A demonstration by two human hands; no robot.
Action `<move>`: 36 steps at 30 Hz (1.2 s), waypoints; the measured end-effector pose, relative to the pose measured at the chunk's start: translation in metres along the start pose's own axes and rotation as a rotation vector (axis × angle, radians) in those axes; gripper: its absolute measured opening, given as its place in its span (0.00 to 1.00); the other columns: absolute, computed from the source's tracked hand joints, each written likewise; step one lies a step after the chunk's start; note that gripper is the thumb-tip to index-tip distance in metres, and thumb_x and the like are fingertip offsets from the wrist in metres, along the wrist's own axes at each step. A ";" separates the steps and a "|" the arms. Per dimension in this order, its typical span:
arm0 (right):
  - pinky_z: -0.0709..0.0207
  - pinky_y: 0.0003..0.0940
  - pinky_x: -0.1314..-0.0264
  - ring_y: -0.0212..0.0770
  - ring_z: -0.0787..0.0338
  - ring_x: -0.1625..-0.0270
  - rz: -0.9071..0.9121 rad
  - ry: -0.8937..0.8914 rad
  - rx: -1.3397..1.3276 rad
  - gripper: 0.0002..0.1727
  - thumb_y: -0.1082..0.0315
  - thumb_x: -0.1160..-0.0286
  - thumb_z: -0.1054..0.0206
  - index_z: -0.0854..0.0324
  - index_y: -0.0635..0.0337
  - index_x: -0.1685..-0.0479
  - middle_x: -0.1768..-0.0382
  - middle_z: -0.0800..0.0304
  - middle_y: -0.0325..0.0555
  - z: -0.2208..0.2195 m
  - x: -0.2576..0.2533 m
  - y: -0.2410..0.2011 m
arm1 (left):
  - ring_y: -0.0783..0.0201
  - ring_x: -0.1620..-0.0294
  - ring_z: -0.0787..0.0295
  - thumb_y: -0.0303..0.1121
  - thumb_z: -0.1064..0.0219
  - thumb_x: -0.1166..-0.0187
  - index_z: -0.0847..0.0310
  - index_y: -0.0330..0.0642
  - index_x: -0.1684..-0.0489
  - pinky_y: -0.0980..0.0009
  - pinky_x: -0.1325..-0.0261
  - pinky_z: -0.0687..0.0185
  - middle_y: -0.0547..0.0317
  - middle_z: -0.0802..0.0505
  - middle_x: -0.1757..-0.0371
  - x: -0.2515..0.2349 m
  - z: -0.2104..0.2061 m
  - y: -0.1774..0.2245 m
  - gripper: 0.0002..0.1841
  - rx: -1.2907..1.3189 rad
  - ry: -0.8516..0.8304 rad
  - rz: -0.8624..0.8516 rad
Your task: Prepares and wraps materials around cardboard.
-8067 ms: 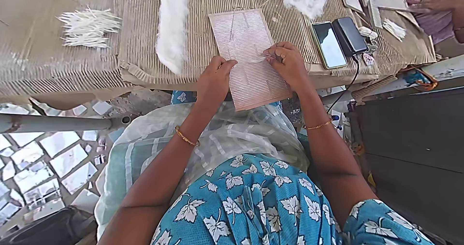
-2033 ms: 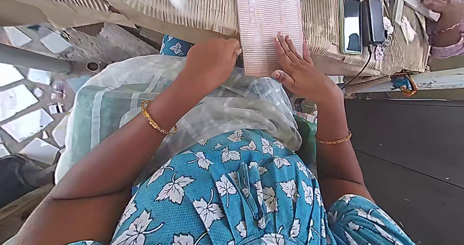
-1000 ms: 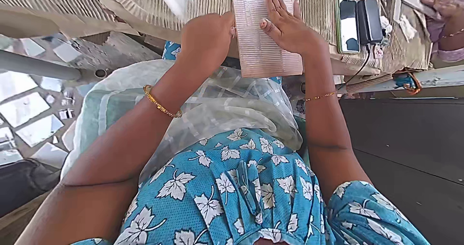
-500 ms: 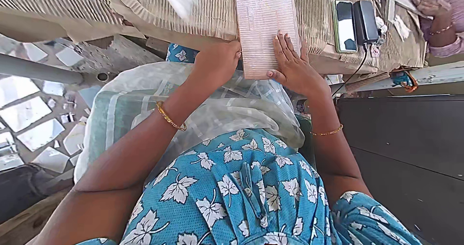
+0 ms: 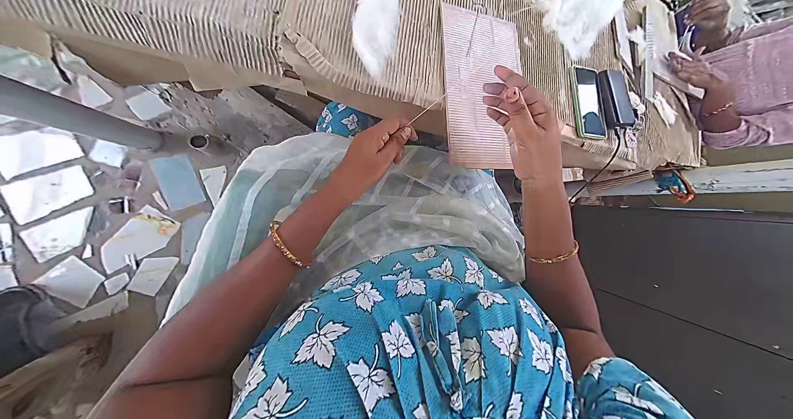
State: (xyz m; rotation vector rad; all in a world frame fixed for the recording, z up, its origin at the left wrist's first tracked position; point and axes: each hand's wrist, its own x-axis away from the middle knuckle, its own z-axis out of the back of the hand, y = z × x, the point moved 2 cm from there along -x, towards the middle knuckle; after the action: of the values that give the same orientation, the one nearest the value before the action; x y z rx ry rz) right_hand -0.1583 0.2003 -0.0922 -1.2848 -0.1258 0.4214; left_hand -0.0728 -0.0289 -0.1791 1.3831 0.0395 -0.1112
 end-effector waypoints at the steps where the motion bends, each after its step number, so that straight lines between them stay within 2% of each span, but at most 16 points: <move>1: 0.17 0.30 0.33 0.32 0.10 0.38 -0.027 -0.013 -0.051 0.21 0.60 0.09 0.46 0.23 0.61 0.26 0.39 0.10 0.38 -0.014 -0.008 -0.002 | 0.77 0.78 0.28 0.36 0.48 0.05 0.17 0.40 0.46 0.80 0.71 0.31 0.68 0.21 0.77 0.003 0.003 -0.005 0.14 0.035 0.018 0.000; 3: 0.15 0.27 0.39 0.30 0.09 0.44 -0.061 -0.018 -0.139 0.15 0.65 0.11 0.42 0.16 0.61 0.35 0.45 0.08 0.37 -0.040 -0.022 -0.006 | 0.77 0.77 0.28 0.36 0.48 0.05 0.17 0.40 0.46 0.81 0.70 0.32 0.69 0.22 0.77 0.005 0.011 -0.011 0.14 0.086 0.052 0.005; 5: 0.15 0.25 0.43 0.28 0.09 0.49 -0.075 -0.021 -0.172 0.11 0.69 0.12 0.41 0.15 0.60 0.44 0.50 0.07 0.36 -0.061 -0.034 -0.010 | 0.77 0.77 0.27 0.37 0.48 0.05 0.16 0.39 0.47 0.80 0.70 0.30 0.68 0.21 0.76 0.003 0.019 -0.012 0.15 0.093 0.073 0.001; 10: 0.13 0.23 0.49 0.26 0.08 0.57 -0.084 0.018 -0.194 0.09 0.72 0.14 0.39 0.12 0.56 0.57 0.61 0.05 0.34 -0.089 -0.060 -0.022 | 0.74 0.78 0.28 0.36 0.49 0.05 0.16 0.39 0.46 0.77 0.69 0.29 0.66 0.21 0.76 -0.005 0.033 -0.012 0.15 0.149 0.128 -0.016; 15: 0.14 0.21 0.51 0.25 0.09 0.60 -0.062 -0.020 -0.170 0.11 0.73 0.14 0.40 0.12 0.53 0.60 0.64 0.05 0.33 -0.099 -0.074 -0.027 | 0.72 0.78 0.28 0.38 0.49 0.05 0.17 0.41 0.46 0.74 0.69 0.30 0.65 0.23 0.77 -0.006 0.037 -0.012 0.15 0.173 0.147 0.049; 19: 0.14 0.21 0.50 0.25 0.09 0.60 -0.073 -0.012 -0.185 0.12 0.72 0.12 0.43 0.15 0.52 0.62 0.65 0.06 0.32 -0.107 -0.086 -0.027 | 0.67 0.75 0.25 0.39 0.50 0.04 0.17 0.42 0.44 0.67 0.65 0.26 0.61 0.19 0.73 -0.005 0.041 -0.008 0.16 0.139 0.157 0.115; 24: 0.13 0.22 0.50 0.25 0.09 0.62 -0.055 0.018 -0.235 0.13 0.71 0.10 0.44 0.15 0.52 0.63 0.68 0.08 0.32 -0.111 -0.112 -0.040 | 0.62 0.73 0.22 0.40 0.52 0.03 0.18 0.45 0.46 0.61 0.64 0.24 0.58 0.19 0.74 -0.005 0.042 -0.009 0.16 0.100 0.128 0.215; 26: 0.13 0.21 0.51 0.25 0.09 0.63 -0.028 0.002 -0.229 0.14 0.70 0.09 0.46 0.17 0.51 0.63 0.69 0.09 0.32 -0.108 -0.129 -0.049 | 0.60 0.74 0.23 0.40 0.52 0.03 0.19 0.45 0.44 0.60 0.66 0.26 0.57 0.20 0.74 -0.003 0.040 -0.009 0.16 0.097 0.113 0.261; 27: 0.13 0.22 0.51 0.25 0.09 0.63 -0.010 -0.020 -0.202 0.14 0.70 0.09 0.45 0.16 0.51 0.63 0.68 0.08 0.32 -0.107 -0.138 -0.054 | 0.59 0.77 0.24 0.41 0.51 0.04 0.18 0.44 0.45 0.60 0.71 0.26 0.56 0.20 0.77 0.000 0.037 -0.008 0.16 0.084 0.130 0.262; 29: 0.13 0.21 0.50 0.24 0.09 0.62 0.037 -0.097 -0.068 0.11 0.70 0.10 0.44 0.17 0.52 0.61 0.68 0.09 0.30 -0.113 -0.159 -0.065 | 0.58 0.78 0.24 0.42 0.51 0.04 0.18 0.46 0.45 0.59 0.72 0.26 0.56 0.21 0.78 0.001 0.035 -0.007 0.16 0.050 0.108 0.296; 32: 0.16 0.20 0.53 0.21 0.12 0.63 0.130 -0.261 0.315 0.06 0.66 0.15 0.36 0.15 0.56 0.55 0.67 0.11 0.28 -0.146 -0.198 -0.074 | 0.56 0.74 0.22 0.41 0.50 0.04 0.19 0.45 0.47 0.55 0.67 0.24 0.54 0.19 0.74 -0.003 0.036 -0.006 0.15 -0.009 0.069 0.303; 33: 0.18 0.21 0.54 0.21 0.14 0.63 0.158 -0.302 0.465 0.09 0.63 0.17 0.33 0.12 0.58 0.53 0.66 0.11 0.30 -0.163 -0.211 -0.074 | 0.55 0.72 0.19 0.40 0.50 0.04 0.18 0.44 0.47 0.53 0.65 0.21 0.53 0.16 0.72 -0.004 0.036 -0.006 0.15 -0.028 0.062 0.287; 35: 0.25 0.28 0.52 0.26 0.17 0.62 0.214 -0.370 0.769 0.13 0.59 0.19 0.32 0.10 0.58 0.50 0.63 0.10 0.36 -0.204 -0.234 -0.073 | 0.53 0.69 0.17 0.39 0.50 0.04 0.18 0.44 0.47 0.51 0.62 0.20 0.52 0.14 0.70 -0.006 0.036 -0.006 0.14 -0.046 0.040 0.270; 36: 0.25 0.35 0.45 0.31 0.14 0.56 0.215 -0.399 0.901 0.14 0.58 0.18 0.33 0.10 0.58 0.49 0.58 0.08 0.41 -0.225 -0.243 -0.073 | 0.52 0.68 0.15 0.39 0.50 0.04 0.18 0.43 0.46 0.50 0.60 0.19 0.52 0.13 0.68 -0.006 0.037 -0.006 0.14 -0.056 0.027 0.263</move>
State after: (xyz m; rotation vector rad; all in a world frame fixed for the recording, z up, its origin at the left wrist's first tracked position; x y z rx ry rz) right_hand -0.2914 -0.1090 -0.0536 -0.3161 -0.1122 0.8036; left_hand -0.0803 -0.0663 -0.1776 1.3219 -0.1164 0.1276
